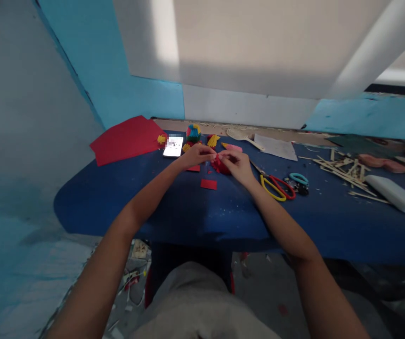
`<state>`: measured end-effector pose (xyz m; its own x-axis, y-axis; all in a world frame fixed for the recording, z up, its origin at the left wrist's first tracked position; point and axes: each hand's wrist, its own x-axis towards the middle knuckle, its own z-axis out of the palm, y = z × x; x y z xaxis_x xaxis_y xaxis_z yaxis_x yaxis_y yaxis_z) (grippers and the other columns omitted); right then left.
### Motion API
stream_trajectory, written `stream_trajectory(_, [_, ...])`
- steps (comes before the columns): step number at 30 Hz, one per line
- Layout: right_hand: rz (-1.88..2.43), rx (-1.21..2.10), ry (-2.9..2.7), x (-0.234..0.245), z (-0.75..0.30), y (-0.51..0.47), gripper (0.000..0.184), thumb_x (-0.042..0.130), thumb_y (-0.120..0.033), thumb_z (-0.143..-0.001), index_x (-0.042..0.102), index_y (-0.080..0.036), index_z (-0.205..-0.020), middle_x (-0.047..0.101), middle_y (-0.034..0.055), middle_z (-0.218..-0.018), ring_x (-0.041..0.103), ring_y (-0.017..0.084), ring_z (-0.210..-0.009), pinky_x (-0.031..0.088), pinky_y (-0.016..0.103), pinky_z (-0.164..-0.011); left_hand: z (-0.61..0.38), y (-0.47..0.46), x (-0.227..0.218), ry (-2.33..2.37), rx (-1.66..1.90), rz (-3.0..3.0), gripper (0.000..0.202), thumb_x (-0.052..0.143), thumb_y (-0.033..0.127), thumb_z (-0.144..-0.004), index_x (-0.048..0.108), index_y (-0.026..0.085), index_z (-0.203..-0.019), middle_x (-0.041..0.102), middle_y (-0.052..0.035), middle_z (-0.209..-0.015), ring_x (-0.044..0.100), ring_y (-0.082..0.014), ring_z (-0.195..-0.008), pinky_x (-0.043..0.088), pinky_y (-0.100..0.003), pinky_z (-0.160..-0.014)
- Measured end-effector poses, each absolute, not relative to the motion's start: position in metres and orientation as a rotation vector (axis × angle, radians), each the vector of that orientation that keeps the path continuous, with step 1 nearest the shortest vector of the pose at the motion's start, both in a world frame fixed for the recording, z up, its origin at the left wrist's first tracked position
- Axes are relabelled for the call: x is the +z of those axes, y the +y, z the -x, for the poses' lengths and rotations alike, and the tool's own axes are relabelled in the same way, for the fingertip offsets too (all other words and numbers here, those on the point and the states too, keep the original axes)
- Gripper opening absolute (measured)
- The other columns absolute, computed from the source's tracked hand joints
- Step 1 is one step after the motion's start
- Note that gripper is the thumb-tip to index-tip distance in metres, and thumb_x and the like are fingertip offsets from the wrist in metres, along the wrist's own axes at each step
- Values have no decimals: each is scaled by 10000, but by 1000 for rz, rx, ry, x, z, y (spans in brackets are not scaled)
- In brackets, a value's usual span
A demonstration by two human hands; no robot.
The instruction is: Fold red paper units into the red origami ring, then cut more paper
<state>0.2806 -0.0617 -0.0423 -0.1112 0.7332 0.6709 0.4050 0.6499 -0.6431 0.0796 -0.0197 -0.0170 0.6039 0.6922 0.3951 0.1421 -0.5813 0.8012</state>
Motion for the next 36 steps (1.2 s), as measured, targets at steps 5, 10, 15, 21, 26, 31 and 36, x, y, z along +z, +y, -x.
stream_trajectory(5, [934,345,-1769,-43,-280,-61,161,609,-315,-832,743,-227,-847,744,29,-815,656,186,-747,513,361,-740,-78,-14,-24,645,873,-2032,218,704,358,-805,768,150,-808,730,-39,-739,616,-97,-641,472,-212,-597])
stream_trajectory(10, [907,296,-1800,-41,-280,-63,149,611,-294,-819,742,-224,-829,749,33,-820,650,180,-726,499,349,-703,-77,-15,-22,662,843,-2017,208,713,353,-779,792,167,-829,732,-37,-726,588,-88,-609,452,-211,-573])
stream_trajectory(15, [922,270,-1837,-40,-278,-65,141,610,-284,-813,740,-231,-814,745,23,-805,637,177,-704,494,343,-679,-77,-18,-19,687,842,-2082,215,714,358,-764,795,163,-803,711,-28,-663,549,-82,-559,410,-209,-528])
stream_trajectory(21, [986,329,-1825,-42,-277,-62,151,634,-334,-820,731,-218,-822,736,27,-788,632,174,-657,500,343,-646,-81,-17,-24,801,943,-2190,162,682,265,-758,780,136,-752,710,-32,-648,563,-91,-574,394,-211,-545])
stream_trajectory(26, [997,590,-1808,-43,-279,-57,291,661,-493,-824,711,-208,-844,737,35,-755,650,178,-619,499,319,-567,-82,-19,-21,915,1000,-2284,160,650,247,-770,766,137,-760,725,-30,-696,598,-110,-636,411,-216,-594])
stream_trajectory(31, [1011,478,-1773,-48,-278,-52,256,620,-458,-832,698,-216,-798,716,10,-702,589,146,-551,457,290,-537,-88,-24,-19,986,918,-2378,208,567,212,-778,719,134,-660,667,-1,-597,552,-103,-577,358,-218,-552])
stream_trajectory(36, [1127,10,-1814,-46,-270,-58,200,578,-344,-882,717,-215,-817,741,57,-792,644,207,-713,475,348,-671,-100,-31,-23,1177,1091,-2255,235,560,204,-777,679,130,-588,646,-4,-569,550,-118,-569,378,-240,-574])
